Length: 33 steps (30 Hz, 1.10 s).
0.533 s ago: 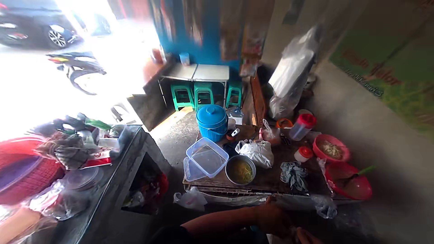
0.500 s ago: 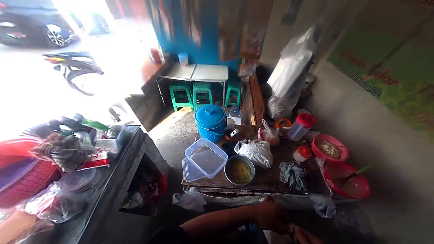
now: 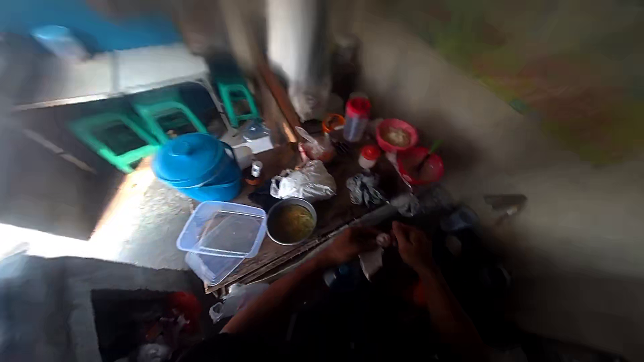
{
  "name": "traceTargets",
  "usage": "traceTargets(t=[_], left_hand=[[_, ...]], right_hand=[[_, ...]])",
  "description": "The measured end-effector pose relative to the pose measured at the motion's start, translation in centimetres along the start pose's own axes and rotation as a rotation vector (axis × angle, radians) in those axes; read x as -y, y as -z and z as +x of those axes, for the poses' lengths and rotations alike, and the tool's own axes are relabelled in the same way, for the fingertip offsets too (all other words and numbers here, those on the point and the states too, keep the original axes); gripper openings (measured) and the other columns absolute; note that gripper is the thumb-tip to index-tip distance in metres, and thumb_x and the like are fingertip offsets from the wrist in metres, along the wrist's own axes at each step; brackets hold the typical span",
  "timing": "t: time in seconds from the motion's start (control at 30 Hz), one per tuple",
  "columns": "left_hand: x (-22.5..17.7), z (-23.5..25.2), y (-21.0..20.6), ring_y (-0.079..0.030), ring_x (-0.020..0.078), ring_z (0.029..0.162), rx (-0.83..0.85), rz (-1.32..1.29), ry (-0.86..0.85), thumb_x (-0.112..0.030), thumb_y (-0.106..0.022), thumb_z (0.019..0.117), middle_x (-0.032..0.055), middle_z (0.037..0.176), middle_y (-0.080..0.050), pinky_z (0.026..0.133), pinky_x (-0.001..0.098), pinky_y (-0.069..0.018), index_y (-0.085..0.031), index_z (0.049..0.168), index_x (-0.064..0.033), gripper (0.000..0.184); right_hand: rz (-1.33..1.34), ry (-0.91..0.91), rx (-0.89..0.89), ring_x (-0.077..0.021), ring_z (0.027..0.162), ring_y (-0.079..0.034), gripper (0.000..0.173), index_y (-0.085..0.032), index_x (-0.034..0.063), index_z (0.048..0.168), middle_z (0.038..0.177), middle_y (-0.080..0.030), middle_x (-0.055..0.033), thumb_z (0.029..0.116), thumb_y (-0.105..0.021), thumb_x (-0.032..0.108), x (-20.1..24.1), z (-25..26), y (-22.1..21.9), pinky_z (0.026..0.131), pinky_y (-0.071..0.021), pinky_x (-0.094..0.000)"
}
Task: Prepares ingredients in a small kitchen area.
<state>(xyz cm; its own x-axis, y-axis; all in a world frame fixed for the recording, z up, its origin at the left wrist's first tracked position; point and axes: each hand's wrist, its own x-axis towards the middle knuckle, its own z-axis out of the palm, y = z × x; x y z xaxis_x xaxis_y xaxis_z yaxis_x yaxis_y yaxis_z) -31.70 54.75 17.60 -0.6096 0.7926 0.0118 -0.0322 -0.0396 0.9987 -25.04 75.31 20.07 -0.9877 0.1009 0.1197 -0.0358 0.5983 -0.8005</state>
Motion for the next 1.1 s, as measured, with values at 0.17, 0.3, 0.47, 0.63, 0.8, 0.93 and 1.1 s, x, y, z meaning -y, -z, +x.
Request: traceTargets(t=[0.17,0.3,0.47,0.63,0.8,0.93,1.1], left_hand=[[1.7,1.5,0.0,-0.067,0.0169,0.104,-0.016,-0.245,-0.008,-0.006,-0.057,0.0970,0.0092,0.113,-0.070,0.095,0.0392,-0.0553,-0.060,0.127,0.0002,0.031],[0.6,2.0,-0.1,-0.069,0.0165,0.102,-0.033,0.005,-0.045,-0.005,-0.064,0.0938,0.0087,0.110,-0.071,0.095,0.0374,-0.0572,-0.063,0.122,-0.0005,0.029],[-0.8,2.3,-0.6,-0.061,0.0141,0.109,-0.117,0.655,-0.270,-0.026,-0.073,0.0879,-0.0041,0.103,-0.072,0.111,0.0540,-0.0309,-0.078,0.104,-0.0193,0.018],[-0.3,1.8,-1.8,-0.061,0.0185,0.108,-0.122,0.879,-0.343,-0.027,-0.071,0.0880,-0.0033,0.093,-0.071,0.108,0.0558,-0.0305,-0.078,0.099,-0.0210,0.014],[1.3,1.0,-1.5,-0.061,0.0123,0.114,-0.117,0.766,-0.377,-0.021,-0.071,0.0882,-0.0067,0.104,-0.073,0.113,0.0551,-0.0280,-0.077,0.113,-0.0209,0.025],[1.0,0.5,-0.8,-0.061,0.0109,0.117,0.000,0.391,-0.210,-0.014,-0.073,0.0890,-0.0038,0.117,-0.071,0.109,0.0392,-0.0445,-0.076,0.115,-0.0164,0.027],[1.8,0.4,-1.6,-0.069,0.0183,0.098,-0.038,-0.269,-0.030,-0.001,-0.052,0.0978,0.0098,0.108,-0.072,0.089,0.0395,-0.0581,-0.066,0.119,-0.0006,0.026]], right_hand=[[0.073,0.001,-0.072,-0.0081,0.054,-0.053,0.056,-0.061,0.0098,0.071,0.059,-0.053,0.0026,0.1107,-0.035,0.040,-0.4,2.1,-0.3,0.054,-0.0480,-0.0308],[0.100,-0.032,-0.087,-0.0093,0.051,-0.050,0.063,-0.058,0.0118,0.065,0.056,-0.051,0.0024,0.1105,-0.033,0.047,1.1,1.7,0.5,0.051,-0.0442,-0.0309],[0.134,-0.202,-0.091,-0.0109,0.055,-0.053,0.066,-0.062,0.0101,0.068,0.060,-0.056,0.0007,0.1104,-0.032,0.051,3.2,0.1,1.5,0.055,-0.0451,-0.0324],[0.175,-0.328,-0.068,-0.0107,0.059,-0.054,0.064,-0.065,0.0103,0.071,0.064,-0.058,0.0009,0.1096,-0.036,0.051,2.3,-1.0,1.0,0.058,-0.0453,-0.0326],[0.518,-0.561,-0.038,-0.0090,0.060,-0.051,0.059,-0.064,0.0099,0.073,0.067,-0.056,0.0010,0.1058,-0.046,0.056,-1.8,-1.5,-0.3,0.058,-0.0434,-0.0264],[0.682,-0.559,-0.017,-0.0084,0.056,-0.049,0.059,-0.059,0.0101,0.069,0.062,-0.052,0.0015,0.1061,-0.046,0.055,-2.3,-2.3,-1.5,0.055,-0.0427,-0.0258],[0.682,-0.389,-0.099,-0.0070,0.056,-0.047,0.058,-0.057,0.0129,0.066,0.060,-0.049,0.0032,0.1069,-0.046,0.053,-2.0,-2.8,-2.1,0.056,-0.0420,-0.0249]])
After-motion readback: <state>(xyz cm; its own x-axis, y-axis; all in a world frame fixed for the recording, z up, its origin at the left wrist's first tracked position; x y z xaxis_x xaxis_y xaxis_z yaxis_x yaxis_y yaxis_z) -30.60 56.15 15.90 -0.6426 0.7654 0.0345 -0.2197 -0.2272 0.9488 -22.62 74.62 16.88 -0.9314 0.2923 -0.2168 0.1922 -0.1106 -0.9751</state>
